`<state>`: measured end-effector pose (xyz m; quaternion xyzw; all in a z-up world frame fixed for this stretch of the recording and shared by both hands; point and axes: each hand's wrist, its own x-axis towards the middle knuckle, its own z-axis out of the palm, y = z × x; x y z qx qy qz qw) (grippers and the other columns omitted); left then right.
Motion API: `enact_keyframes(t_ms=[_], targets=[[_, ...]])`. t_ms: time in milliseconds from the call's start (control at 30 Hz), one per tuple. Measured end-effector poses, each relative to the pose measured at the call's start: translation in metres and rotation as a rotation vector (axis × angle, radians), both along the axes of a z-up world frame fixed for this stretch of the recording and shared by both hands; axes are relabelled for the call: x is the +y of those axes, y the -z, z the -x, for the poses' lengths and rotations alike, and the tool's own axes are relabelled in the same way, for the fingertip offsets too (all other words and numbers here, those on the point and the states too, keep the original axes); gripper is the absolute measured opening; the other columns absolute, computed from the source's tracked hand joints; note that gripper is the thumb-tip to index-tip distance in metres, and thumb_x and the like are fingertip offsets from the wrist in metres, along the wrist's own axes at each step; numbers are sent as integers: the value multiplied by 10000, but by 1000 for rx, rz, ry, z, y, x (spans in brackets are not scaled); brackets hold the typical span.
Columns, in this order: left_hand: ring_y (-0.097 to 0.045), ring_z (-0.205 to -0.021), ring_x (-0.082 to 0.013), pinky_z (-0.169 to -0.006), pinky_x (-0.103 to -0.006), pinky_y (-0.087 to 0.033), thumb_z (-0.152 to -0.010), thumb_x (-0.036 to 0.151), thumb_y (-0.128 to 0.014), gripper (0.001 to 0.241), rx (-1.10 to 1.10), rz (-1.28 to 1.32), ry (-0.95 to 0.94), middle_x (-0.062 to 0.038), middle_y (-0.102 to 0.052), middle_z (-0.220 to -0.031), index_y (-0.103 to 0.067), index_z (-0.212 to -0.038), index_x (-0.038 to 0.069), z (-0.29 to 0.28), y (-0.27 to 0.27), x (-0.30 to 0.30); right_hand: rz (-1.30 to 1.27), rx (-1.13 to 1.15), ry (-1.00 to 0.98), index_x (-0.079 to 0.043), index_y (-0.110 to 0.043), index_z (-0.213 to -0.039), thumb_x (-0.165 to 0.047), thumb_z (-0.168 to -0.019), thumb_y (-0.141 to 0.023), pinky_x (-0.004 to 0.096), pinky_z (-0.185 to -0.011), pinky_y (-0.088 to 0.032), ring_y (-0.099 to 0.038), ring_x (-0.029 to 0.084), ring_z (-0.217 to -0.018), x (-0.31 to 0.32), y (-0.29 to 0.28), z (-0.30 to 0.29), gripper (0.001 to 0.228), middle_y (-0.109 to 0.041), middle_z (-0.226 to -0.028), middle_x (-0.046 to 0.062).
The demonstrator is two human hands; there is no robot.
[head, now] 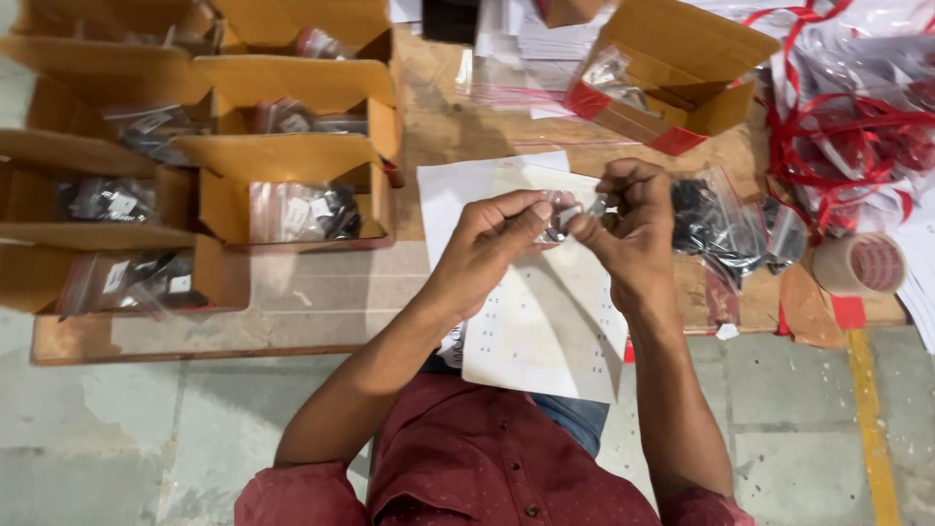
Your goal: The person sits at a workbench and places small labeled plastic bags of hardware parts into compartmentalized cardboard boxes. They fold and stack instruction sheets, tear off red tape, and press a folded cardboard piece flat on the bench.
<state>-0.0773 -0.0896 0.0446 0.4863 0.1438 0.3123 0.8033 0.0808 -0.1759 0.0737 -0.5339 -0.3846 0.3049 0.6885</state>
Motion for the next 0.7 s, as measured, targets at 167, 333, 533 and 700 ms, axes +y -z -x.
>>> enact_keyframes(t_ms=[167, 333, 533, 700], targets=[[-712, -1124, -167, -1006, -364, -620, -1062, 250, -600, 371, -65, 50, -68, -113, -734, -1221, -658, -1322, -8, 25, 21, 4, 119, -18, -221, -17, -598, -1213, -5, -888, -799, 241, -840, -533, -620, 94, -937, 15, 19, 15, 382, -669, -1016, 16], [-700, -1041, -157, -954, -345, -608, -1062, 247, -619, 386, -70, 82, -218, -99, -733, -1181, -655, -1336, -22, 81, 46, 7, 226, -21, -296, 8, -722, -1122, -8, -977, -733, 247, -873, -549, -654, 118, -956, 35, 45, 42, 146, -726, -1053, 63], [-606, -754, -136, -718, -307, -522, -1053, 278, -608, 419, 103, -78, -297, -92, -728, -949, -665, -1370, 11, 157, 47, 4, 359, -481, -407, 50, -738, -1043, 50, -908, -746, 268, -813, -540, -668, 155, -929, 56, 23, 95, 134, -733, -1051, 123], [-763, -1008, -237, -896, -363, -627, -1064, 213, -655, 293, 285, -397, -495, -126, -751, -1152, -680, -1293, 32, 214, 48, 26, 385, -483, -347, 62, -708, -1081, 38, -925, -725, 258, -878, -552, -682, 161, -962, 79, -6, 95, 159, -726, -1016, 148]])
